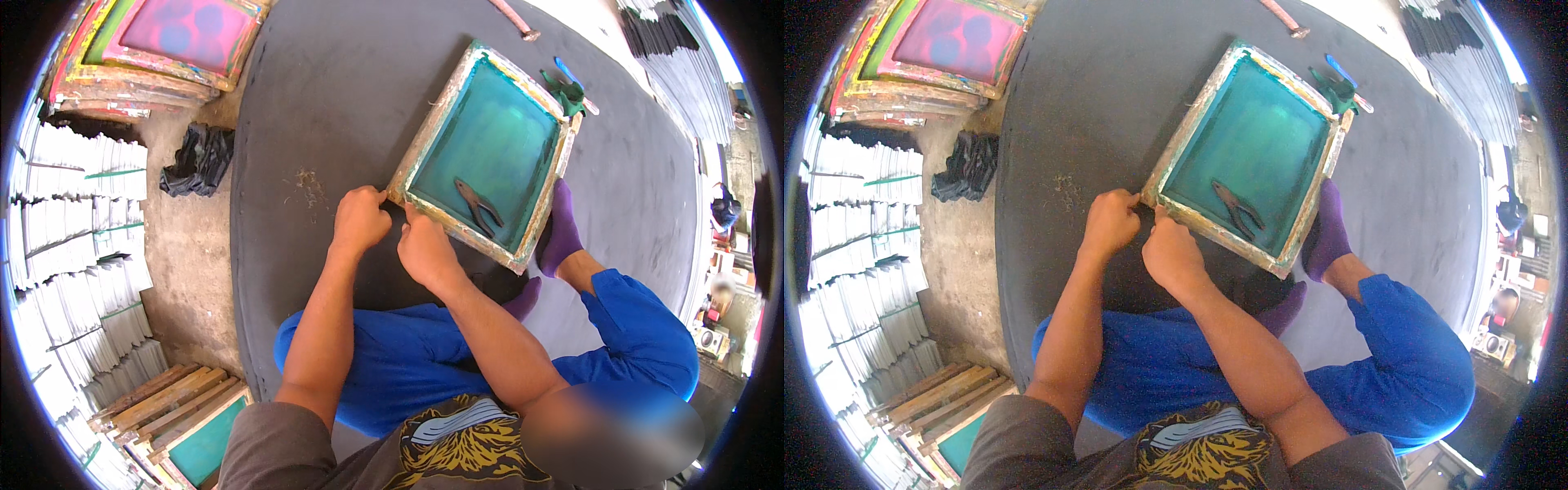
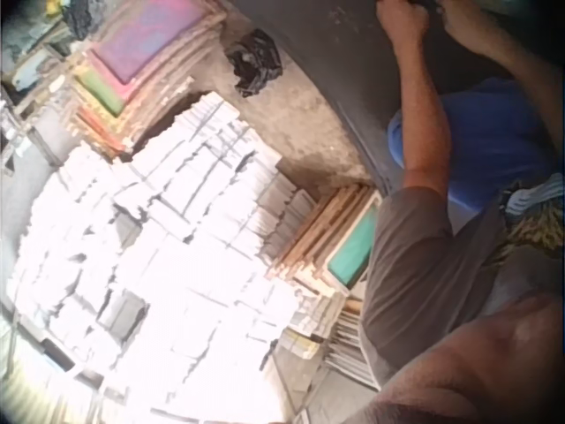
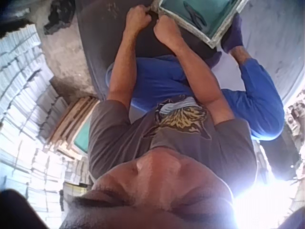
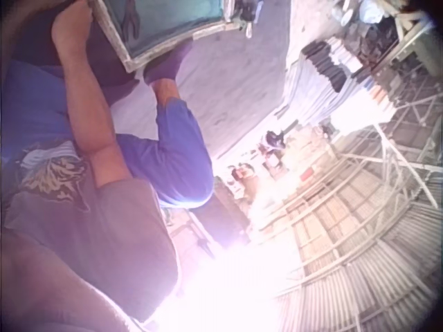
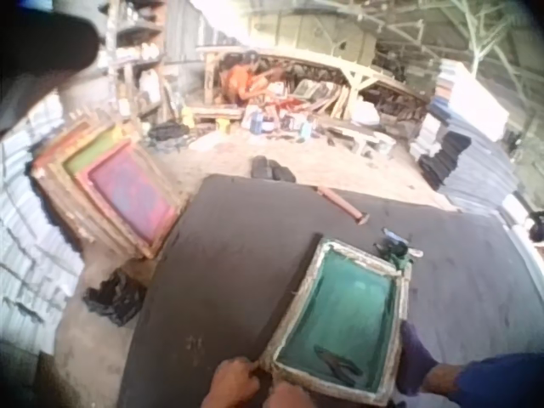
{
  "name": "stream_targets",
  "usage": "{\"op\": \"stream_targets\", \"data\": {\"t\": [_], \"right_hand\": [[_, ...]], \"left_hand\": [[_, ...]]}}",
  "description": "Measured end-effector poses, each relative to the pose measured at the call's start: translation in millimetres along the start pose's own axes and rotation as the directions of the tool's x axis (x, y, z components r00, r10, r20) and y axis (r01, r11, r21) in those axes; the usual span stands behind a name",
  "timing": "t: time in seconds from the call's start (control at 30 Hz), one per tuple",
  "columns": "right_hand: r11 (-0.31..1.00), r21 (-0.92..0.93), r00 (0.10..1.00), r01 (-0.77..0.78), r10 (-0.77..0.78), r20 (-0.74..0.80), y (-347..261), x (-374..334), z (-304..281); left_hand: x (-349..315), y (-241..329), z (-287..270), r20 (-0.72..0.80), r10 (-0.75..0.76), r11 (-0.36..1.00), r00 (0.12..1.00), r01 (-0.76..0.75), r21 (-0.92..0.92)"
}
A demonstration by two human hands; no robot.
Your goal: The person sits on the floor and uses a small tool to scrape and clean the edges of a rectangular screen printing frame. They work along the frame's perimeter, removing residue or debris from the mesh and wooden border.
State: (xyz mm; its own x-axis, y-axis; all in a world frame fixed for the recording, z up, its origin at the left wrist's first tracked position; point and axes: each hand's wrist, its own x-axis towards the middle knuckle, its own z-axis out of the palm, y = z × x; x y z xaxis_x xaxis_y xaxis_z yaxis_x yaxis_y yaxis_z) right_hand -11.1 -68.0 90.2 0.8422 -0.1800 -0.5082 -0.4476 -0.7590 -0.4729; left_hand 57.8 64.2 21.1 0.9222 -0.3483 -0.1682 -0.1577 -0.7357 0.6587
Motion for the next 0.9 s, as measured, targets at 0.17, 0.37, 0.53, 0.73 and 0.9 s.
{"op": "stream_targets", "data": {"t": [0.17,0.37,0.53,0.73,0.9], "right_hand": [[0.994,-0.042,0.995,-0.096,0.096,-0.021,-16.1,-16.4,19.5],[0.94,0.34,0.985,0.019,0.041,-0.169,-1.3,-11.1,31.5],[0.989,0.088,0.992,-0.115,0.119,-0.043,-4.7,-19.8,26.7],[0.995,0.083,0.996,-0.059,0.065,-0.061,-8.4,-9.2,21.4],[0.92,0.383,0.974,0.078,0.011,-0.226,9.0,-2.5,40.5]], "left_hand": [[-2.5,0.8,-7.5,0.02,-0.018,1.0,1.0,0.018,-0.015],[2.1,2.8,-7.8,0.038,-0.023,1.0,0.999,0.023,-0.018],[-0.3,-2.3,-1.6,-0.047,0.019,0.999,0.999,-0.021,-0.033],[0.6,0.3,-4.8,-0.01,-0.016,1.0,1.0,0.016,-0.021],[2.7,-5.0,-1.0,-0.056,-0.014,0.996,0.998,0.009,-0.092]]}}
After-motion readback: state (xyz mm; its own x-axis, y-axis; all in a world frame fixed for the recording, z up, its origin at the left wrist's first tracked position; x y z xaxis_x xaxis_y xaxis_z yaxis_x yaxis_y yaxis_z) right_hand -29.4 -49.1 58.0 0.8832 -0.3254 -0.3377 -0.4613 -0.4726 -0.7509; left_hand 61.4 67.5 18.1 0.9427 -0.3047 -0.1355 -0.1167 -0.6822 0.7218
